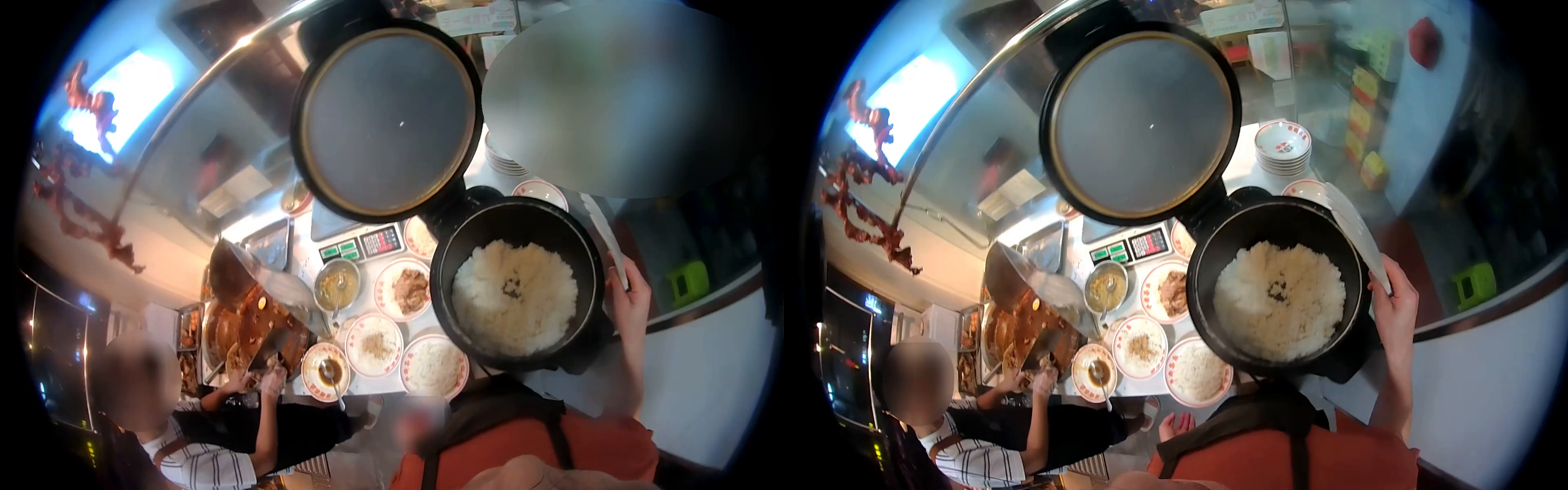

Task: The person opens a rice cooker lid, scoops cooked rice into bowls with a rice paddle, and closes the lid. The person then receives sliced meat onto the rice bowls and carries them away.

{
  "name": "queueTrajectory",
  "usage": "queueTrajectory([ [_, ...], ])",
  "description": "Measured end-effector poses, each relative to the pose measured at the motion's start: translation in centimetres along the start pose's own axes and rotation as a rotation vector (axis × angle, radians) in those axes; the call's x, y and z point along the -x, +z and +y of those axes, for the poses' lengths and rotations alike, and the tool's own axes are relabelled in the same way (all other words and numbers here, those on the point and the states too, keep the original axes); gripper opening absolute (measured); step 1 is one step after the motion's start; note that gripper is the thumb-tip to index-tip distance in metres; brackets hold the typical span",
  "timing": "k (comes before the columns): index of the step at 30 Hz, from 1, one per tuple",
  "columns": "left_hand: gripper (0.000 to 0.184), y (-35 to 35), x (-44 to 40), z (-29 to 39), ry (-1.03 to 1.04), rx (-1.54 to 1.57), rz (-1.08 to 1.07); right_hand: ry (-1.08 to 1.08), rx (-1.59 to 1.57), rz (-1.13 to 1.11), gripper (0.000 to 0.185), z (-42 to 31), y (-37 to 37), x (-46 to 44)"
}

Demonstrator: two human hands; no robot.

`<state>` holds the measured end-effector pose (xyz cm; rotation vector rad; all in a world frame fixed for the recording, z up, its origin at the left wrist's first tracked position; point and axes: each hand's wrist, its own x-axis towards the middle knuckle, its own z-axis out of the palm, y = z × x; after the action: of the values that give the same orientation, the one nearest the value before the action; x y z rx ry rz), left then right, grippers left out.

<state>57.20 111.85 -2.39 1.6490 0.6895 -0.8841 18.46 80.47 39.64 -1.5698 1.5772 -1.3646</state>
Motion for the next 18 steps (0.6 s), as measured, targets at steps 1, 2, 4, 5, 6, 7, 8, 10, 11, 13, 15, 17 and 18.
queueTrajectory([
  [1, 0.029, 0.0, -0.5, -0.1, -0.009, -0.017, 0.029, -0.109, 0.066, 0.055, 0.024, 0.5, 0.1, -0.8],
  [2, 0.029, -0.1, -1.0, -0.1, -0.018, -0.033, 0.057, -0.104, 0.059, 0.063, 0.024, 0.9, 0.1, -1.8],
  [4, 0.028, -1.0, 2.7, 0.0, 0.262, -0.165, 0.152, -0.009, 0.104, 0.004, 0.024, 1.4, 0.2, -3.7],
  [5, 0.028, -1.7, 3.2, 0.1, 0.357, -0.214, 0.192, 0.036, 0.157, -0.028, 0.022, 1.1, 0.1, -4.5],
  [6, 0.031, -4.2, 1.0, 0.3, 0.546, -0.347, -0.079, 0.048, 0.149, -0.033, 0.022, 1.9, 0.3, -5.4],
  [7, 0.032, -4.4, 1.0, 0.6, 0.635, -0.428, -0.212, 0.002, 0.194, -0.015, 0.022, 2.8, 0.6, -6.2],
  [8, 0.034, -4.5, 1.3, 1.0, 0.728, -0.493, -0.348, -0.041, 0.24, 0.002, 0.021, 3.6, 0.8, -6.9],
  [10, 0.037, -0.4, 9.0, 3.6, 0.602, -0.124, -0.301, 0.002, 0.238, -0.033, 0.019, 4.1, 1.1, -8.3],
  [11, 0.038, 3.1, 15.1, 6.1, 0.557, 0.033, -0.258, 0.031, 0.246, -0.061, 0.017, 4.3, 1.1, -8.9],
  [13, 0.042, 8.9, 24.0, 9.9, 0.544, 0.153, -0.207, 0.109, 0.276, -0.118, 0.016, 4.7, 1.2, -10.2],
  [15, 0.04, 12.1, 28.2, 12.0, 0.551, 0.116, -0.2, 0.132, 0.277, -0.19, 0.019, 5.4, 1.1, -11.6],
  [17, 0.038, 13.6, 28.6, 13.4, 0.559, 0.078, -0.207, 0.19, 0.256, -0.241, 0.02, 6.9, 1.1, -13.3],
  [18, 0.037, 13.7, 27.8, 14.0, 0.611, 0.05, -0.296, 0.233, 0.228, -0.3, 0.021, 7.7, 1.1, -13.7],
])
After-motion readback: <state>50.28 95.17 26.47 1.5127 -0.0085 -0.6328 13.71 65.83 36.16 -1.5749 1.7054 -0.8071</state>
